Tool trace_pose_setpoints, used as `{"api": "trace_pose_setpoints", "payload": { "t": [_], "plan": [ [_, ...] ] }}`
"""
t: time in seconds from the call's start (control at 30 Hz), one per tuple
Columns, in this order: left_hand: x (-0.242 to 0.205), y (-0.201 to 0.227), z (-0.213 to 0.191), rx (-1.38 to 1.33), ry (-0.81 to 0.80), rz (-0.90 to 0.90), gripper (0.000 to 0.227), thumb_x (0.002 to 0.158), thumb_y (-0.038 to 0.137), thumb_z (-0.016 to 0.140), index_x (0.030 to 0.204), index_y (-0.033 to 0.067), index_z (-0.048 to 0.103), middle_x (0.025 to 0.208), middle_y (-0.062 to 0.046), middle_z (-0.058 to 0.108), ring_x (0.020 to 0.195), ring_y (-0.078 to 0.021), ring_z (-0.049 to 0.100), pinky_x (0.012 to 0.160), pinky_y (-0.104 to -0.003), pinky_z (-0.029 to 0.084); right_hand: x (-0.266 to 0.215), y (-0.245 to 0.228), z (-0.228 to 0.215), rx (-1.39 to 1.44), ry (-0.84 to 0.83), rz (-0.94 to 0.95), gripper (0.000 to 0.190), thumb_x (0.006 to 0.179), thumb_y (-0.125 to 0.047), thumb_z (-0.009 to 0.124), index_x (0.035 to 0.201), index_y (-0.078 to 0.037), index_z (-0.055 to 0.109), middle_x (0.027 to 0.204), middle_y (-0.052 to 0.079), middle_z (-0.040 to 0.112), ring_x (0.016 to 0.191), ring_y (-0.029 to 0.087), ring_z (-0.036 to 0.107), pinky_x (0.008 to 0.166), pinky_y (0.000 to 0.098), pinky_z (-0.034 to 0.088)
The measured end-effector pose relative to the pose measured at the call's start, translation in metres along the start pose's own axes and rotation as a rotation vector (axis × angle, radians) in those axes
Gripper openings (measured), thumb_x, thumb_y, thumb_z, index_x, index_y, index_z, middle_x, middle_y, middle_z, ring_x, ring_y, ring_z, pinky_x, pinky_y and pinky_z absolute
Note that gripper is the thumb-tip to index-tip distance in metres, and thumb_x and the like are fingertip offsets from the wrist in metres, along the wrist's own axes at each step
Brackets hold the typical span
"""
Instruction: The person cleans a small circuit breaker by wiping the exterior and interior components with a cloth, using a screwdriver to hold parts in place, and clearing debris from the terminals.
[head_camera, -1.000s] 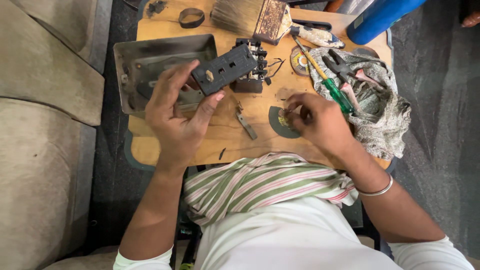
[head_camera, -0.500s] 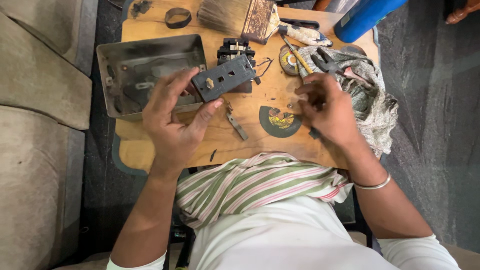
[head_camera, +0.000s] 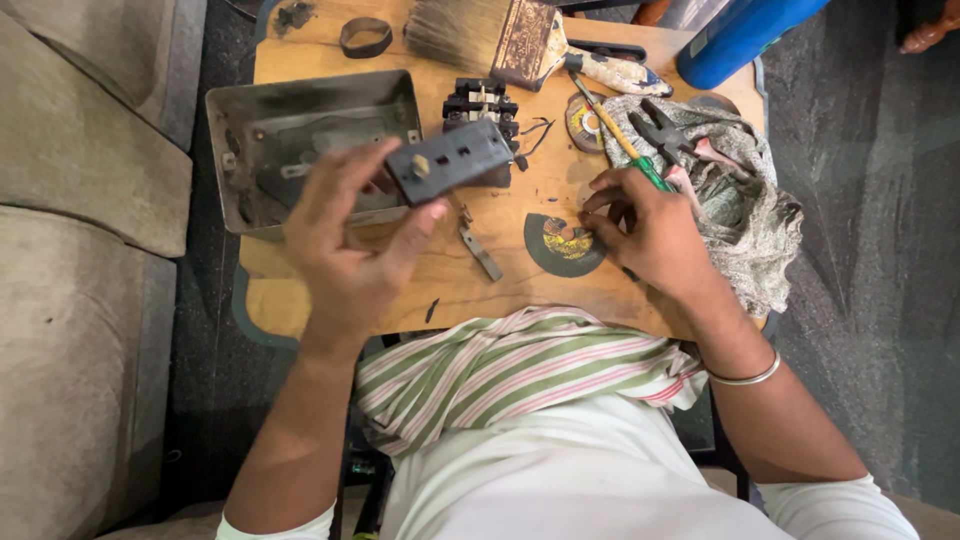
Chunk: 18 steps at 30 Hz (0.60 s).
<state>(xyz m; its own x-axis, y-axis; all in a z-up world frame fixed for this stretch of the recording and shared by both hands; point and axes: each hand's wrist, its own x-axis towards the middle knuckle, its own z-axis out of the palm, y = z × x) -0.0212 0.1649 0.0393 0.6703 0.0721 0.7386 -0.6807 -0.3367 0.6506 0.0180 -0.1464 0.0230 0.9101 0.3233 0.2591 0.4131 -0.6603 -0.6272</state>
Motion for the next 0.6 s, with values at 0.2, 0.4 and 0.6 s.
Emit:
{"api": "trace_pose_setpoints", "payload": {
  "t": [0.2, 0.4, 0.6],
  "plan": [
    [-0.016, 0.017, 0.033, -0.026, -0.318, -0.112, 0.052, 0.085, 0.015, 0.087, 0.131, 0.0071, 0.065, 0.126, -0.013, 0.069, 0.101, -0.0223, 0.069, 0.093, -0.037, 0.058, -0.002, 0.001, 0.001, 0.022, 0.016, 0.058, 0.025, 0.09, -0.001, 0.075, 0.111, 0.0, 0.061, 0.089, 0.009, 0.074, 0.071, 0.014, 0.07, 0.066, 0.0283, 0.056],
    [-0.035, 0.017, 0.078, 0.056, -0.396, -0.084, 0.052, 0.081, 0.013, 0.084, 0.13, 0.0088, 0.064, 0.124, -0.013, 0.069, 0.118, -0.0329, 0.064, 0.105, -0.044, 0.047, -0.011, 0.028, -0.008, 0.236, 0.111, 0.128, 0.02, 0.095, 0.007, 0.067, 0.109, 0.0, 0.053, 0.099, 0.01, 0.07, 0.086, 0.015, 0.07, 0.075, 0.0278, 0.058],
    [-0.04, 0.01, 0.116, 0.188, -0.325, -0.105, 0.047, 0.082, 0.018, 0.085, 0.123, 0.0068, 0.064, 0.119, -0.011, 0.071, 0.112, -0.0305, 0.067, 0.095, -0.044, 0.044, -0.021, 0.051, -0.011, 0.702, 0.199, 0.111, 0.03, 0.096, 0.017, 0.064, 0.112, -0.003, 0.048, 0.11, 0.008, 0.064, 0.106, 0.015, 0.067, 0.097, 0.0308, 0.057]
  ]
}}
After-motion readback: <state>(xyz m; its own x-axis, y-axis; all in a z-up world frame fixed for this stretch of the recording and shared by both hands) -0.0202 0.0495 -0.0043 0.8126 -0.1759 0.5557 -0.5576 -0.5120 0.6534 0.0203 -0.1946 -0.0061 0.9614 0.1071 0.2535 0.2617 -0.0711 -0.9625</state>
